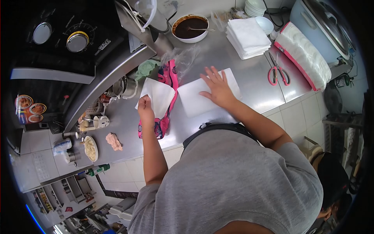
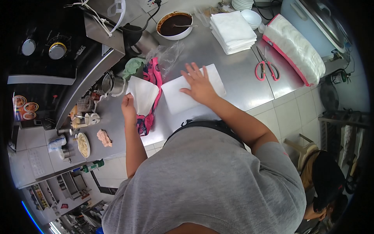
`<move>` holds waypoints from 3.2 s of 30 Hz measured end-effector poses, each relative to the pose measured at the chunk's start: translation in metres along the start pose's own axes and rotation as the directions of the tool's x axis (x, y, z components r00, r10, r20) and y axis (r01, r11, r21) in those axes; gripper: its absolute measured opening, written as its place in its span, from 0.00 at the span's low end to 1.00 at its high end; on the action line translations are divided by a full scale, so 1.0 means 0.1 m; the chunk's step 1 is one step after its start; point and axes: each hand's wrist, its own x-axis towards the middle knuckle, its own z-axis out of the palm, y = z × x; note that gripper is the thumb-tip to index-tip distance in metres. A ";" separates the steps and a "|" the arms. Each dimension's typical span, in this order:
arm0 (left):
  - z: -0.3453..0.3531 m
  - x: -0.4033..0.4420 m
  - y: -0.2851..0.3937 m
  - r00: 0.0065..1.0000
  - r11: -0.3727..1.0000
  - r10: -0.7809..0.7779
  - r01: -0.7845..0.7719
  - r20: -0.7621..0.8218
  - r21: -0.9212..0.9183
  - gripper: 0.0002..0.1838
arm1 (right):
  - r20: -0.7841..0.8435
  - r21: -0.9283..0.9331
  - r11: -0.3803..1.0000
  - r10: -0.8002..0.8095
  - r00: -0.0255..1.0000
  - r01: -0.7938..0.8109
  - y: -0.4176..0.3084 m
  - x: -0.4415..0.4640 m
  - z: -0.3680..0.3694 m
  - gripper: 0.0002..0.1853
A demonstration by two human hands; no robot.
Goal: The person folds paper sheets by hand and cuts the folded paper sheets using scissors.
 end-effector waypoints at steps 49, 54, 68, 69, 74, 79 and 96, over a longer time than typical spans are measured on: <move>1.05 -0.23 -0.71 0.967 0.945 -0.172 0.109 0.185 0.308 0.20 | -0.009 0.534 0.665 0.622 0.783 -0.522 0.96 -0.21 0.15 0.27; 1.06 -0.26 -0.57 0.979 0.934 -0.103 0.034 0.177 0.355 0.20 | -0.288 0.038 0.951 0.305 0.908 -0.308 0.62 -0.13 0.04 0.26; 0.69 -0.38 0.28 0.789 0.573 0.593 -0.554 0.162 0.603 0.17 | 0.109 -0.050 0.997 -0.060 0.992 0.066 0.22 -0.27 0.43 0.31; 0.59 -0.34 0.27 0.833 0.582 0.534 -0.485 0.142 0.653 0.17 | 0.109 -0.058 0.996 -0.060 0.992 0.066 0.22 -0.26 0.42 0.31; 0.13 -0.11 -0.01 0.920 0.623 0.358 -0.361 0.157 0.694 0.15 | 0.101 -0.053 0.996 -0.065 0.993 0.071 0.21 -0.25 0.43 0.30; 0.05 -0.05 0.01 0.959 0.721 0.251 -0.278 0.135 0.634 0.08 | 0.077 -0.053 0.995 -0.077 0.994 0.081 0.23 -0.26 0.44 0.30; 0.03 -0.06 0.05 0.950 0.751 0.247 -0.313 0.192 0.581 0.08 | 0.050 -0.059 0.994 -0.086 0.995 0.089 0.23 -0.26 0.47 0.30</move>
